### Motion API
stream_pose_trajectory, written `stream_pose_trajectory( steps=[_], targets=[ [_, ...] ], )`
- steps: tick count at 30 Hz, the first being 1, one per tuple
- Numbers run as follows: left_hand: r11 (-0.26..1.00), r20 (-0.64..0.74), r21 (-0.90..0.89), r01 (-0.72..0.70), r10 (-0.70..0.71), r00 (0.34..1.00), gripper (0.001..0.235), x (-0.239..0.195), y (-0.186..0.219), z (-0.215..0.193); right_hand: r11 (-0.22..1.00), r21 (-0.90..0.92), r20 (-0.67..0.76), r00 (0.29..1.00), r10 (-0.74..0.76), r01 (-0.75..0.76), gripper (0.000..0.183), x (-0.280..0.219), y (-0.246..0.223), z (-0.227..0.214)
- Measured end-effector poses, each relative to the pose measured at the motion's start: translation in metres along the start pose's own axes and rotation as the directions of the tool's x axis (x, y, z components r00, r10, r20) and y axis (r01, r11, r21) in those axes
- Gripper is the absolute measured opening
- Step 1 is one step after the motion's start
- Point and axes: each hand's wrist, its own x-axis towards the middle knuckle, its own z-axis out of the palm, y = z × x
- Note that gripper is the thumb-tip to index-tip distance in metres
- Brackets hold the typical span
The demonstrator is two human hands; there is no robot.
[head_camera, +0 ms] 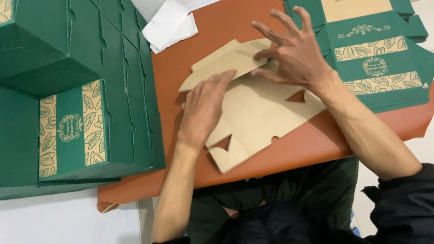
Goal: Folding flat cardboard templates into boxes, placing paper inserts inside, and stacking the finished boxes.
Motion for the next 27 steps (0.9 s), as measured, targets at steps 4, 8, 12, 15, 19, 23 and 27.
stream_pose_trajectory(
  steps=[4,8,12,15,19,23,27],
  targets=[
    [0.997,-0.153,-0.032,-0.067,0.062,0.986,0.087,0.025,-0.027,0.015,1.0,-0.017,-0.094,0.995,0.011,-0.013,0.037,-0.005,0.008,0.012],
    [0.997,-0.37,0.071,-0.035,0.059,0.927,0.073,0.037,-0.049,0.033,0.995,-0.021,-0.142,0.985,0.097,-0.101,0.043,-0.003,0.005,0.011],
    [0.993,-0.407,0.106,0.046,0.001,0.914,0.06,0.034,-0.057,0.04,0.989,-0.045,-0.134,0.982,0.133,-0.141,0.028,-0.002,0.003,0.017],
    [0.991,-0.399,0.127,0.039,0.015,0.917,0.053,0.023,-0.05,0.03,0.989,0.047,-0.125,0.982,0.142,-0.137,0.019,-0.002,0.002,0.022],
    [0.999,-0.316,0.026,-0.03,0.037,0.948,0.056,-0.006,-0.034,0.028,0.987,0.041,-0.093,0.983,0.158,-0.155,0.02,-0.001,0.002,0.024],
    [0.992,-0.161,0.011,-0.124,0.124,0.979,0.053,-0.05,-0.018,0.041,0.988,0.039,-0.098,0.983,0.154,-0.151,0.022,0.0,0.001,0.027],
    [0.994,-0.061,-0.025,-0.106,0.104,0.993,0.073,-0.077,-0.016,0.062,0.988,0.089,-0.065,0.989,0.133,-0.127,0.026,0.001,0.004,0.025]
  ],
)
